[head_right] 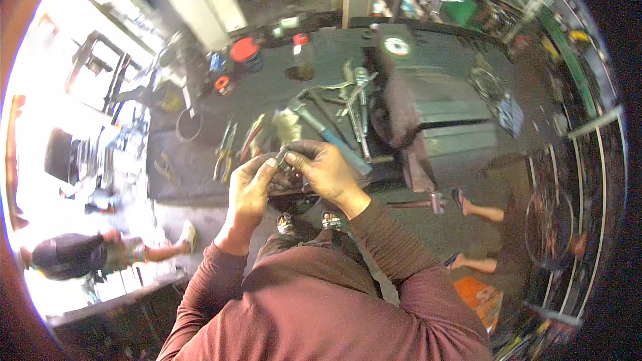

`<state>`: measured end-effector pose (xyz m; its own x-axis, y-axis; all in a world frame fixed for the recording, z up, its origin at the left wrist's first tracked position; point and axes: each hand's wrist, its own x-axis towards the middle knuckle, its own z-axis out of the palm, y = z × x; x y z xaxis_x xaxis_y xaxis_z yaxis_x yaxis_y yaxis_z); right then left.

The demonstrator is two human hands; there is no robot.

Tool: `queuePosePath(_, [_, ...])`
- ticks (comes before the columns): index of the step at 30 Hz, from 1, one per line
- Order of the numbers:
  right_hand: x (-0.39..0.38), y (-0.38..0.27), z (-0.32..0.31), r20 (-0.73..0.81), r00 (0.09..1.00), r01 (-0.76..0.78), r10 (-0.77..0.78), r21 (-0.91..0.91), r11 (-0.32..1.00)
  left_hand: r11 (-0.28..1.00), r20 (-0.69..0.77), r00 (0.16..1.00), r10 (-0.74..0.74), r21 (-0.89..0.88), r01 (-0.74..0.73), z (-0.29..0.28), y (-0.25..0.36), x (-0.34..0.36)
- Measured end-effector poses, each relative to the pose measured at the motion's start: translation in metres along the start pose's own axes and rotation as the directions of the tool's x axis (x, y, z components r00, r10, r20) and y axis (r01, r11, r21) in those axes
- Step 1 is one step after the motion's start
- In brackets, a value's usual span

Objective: The person works on a vehicle engine with the hood open, using a wrench and screwdriver to adjust components. They briefly walk to a tool table to retrieve a small part, then return to the engine to continue the repair.

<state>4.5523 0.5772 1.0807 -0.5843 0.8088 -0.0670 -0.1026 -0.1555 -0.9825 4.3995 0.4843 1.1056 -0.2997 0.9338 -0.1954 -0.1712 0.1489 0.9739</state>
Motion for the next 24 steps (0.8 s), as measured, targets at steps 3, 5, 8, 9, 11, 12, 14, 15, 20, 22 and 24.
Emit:
queuePosePath(3, [0.006,0.009,0.025,0.138,0.989,-0.054,0.042,0.079,0.995,0.999,-0.131,0.991,0.009,-0.045,-0.015,-0.014,0.002,-0.021])
queuePosePath(5, [0.004,0.004,0.049,0.242,0.966,-0.116,0.087,0.106,0.988,0.999,-0.204,0.978,0.037,-0.016,-0.042,-0.034,0.007,-0.040])
queuePosePath(8, [0.000,0.009,0.100,0.336,0.925,-0.306,0.177,0.383,0.872,0.995,-0.368,0.924,0.101,0.023,-0.099,-0.068,-0.002,-0.066])
queuePosePath(9, [0.003,0.017,0.115,0.416,0.895,-0.329,0.163,0.366,0.871,0.986,-0.450,0.878,0.162,0.037,-0.163,-0.081,-0.011,-0.074])
queuePosePath(11, [0.006,0.035,0.144,0.517,0.846,-0.353,0.126,0.367,0.861,0.866,-0.475,0.770,0.427,0.459,-0.197,-0.100,-0.003,-0.103])
queuePosePath(12, [0.006,0.044,0.162,0.547,0.830,-0.366,0.109,0.387,0.847,0.751,-0.440,0.718,0.538,0.637,-0.173,-0.112,-0.002,-0.114])
queuePosePath(14, [0.000,0.058,0.198,0.614,0.786,-0.407,0.074,0.425,0.809,0.432,-0.261,0.574,0.776,0.883,-0.183,-0.141,-0.002,-0.138])
queuePosePath(15, [-0.002,0.065,0.216,0.649,0.758,-0.439,0.062,0.437,0.785,0.325,-0.186,0.518,0.835,0.927,-0.190,-0.157,-0.003,-0.149])
queuePosePath(20, [-0.017,0.089,0.325,0.751,0.658,-0.543,0.062,0.416,0.729,0.234,-0.152,0.443,0.883,0.963,-0.137,-0.252,-0.013,-0.205])
queuePosePath(22, [-0.020,0.087,0.363,0.750,0.654,-0.525,0.099,0.356,0.773,0.570,-0.427,0.541,0.724,0.812,-0.122,-0.280,-0.016,-0.221])
queuePosePath(24, [-0.018,0.083,0.400,0.749,0.651,-0.464,0.123,0.265,0.845,0.767,-0.594,0.565,0.572,0.632,-0.112,-0.304,-0.008,-0.240])
